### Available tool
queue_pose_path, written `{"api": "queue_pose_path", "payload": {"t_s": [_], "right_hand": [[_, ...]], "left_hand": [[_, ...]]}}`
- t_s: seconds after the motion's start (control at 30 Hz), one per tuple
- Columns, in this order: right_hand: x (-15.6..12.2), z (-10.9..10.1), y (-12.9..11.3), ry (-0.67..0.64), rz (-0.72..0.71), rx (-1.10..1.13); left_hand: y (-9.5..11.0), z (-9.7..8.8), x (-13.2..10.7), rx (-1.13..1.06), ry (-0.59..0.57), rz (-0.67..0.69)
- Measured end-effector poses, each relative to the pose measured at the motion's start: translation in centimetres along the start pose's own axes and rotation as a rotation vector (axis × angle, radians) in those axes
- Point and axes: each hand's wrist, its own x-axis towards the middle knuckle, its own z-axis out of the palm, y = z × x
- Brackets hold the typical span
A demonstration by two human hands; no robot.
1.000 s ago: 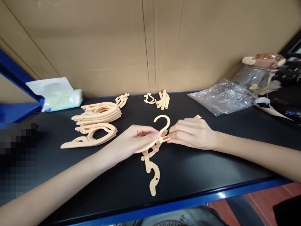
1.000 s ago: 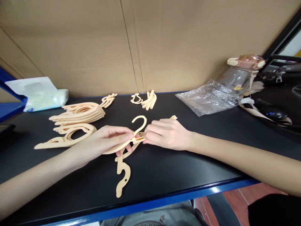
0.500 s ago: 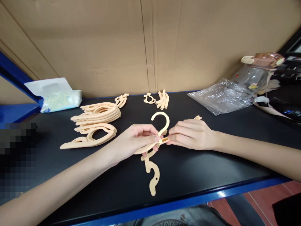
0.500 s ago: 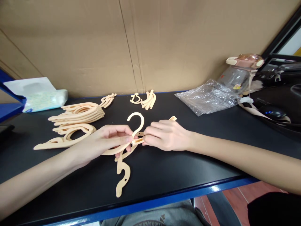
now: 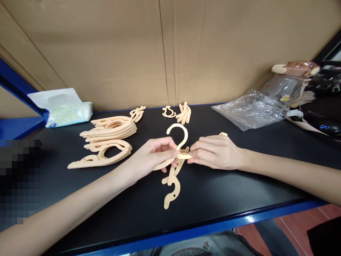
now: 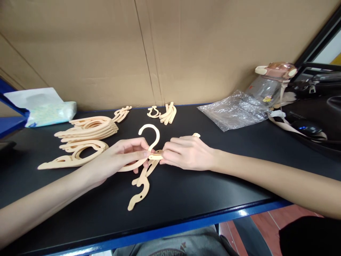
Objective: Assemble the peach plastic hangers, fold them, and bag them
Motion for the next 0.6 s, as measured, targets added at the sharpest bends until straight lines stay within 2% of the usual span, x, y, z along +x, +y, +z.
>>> {"api": "queue_pose_path", "payload": {"t_s": [0.17, 0.27, 0.33, 0.4, 0.5, 0.6], "right_hand": [[0.0, 0.0, 0.0, -0.032, 0.104, 0.077], [-0.2, 0.2, 0.0, -0.078, 0.184, 0.153], [-0.4, 0.4, 0.1, -0.112, 0.319, 0.237], [-0.4, 0.6, 0.3, -0.113, 0.521, 0.352], [-0.3, 0.9, 0.9, -0.028, 0.81, 0.529], [-0.3, 1.3, 1.6, 0.051, 0.988, 0.625]], "left_hand": [[-0.2, -0.4, 0.2, -0.012, 0.015, -0.018], [-0.8, -0.5, 0.4, 0.034, 0.051, 0.043], [-1.2, -0.4, 0.4, 0.085, 0.074, 0.105], [-1.5, -0.2, 0.2, 0.141, 0.11, 0.148], [-1.7, -0.1, -0.2, 0.242, 0.185, 0.169], [-1.6, -0.6, -0.2, 0.351, 0.25, 0.202]]}}
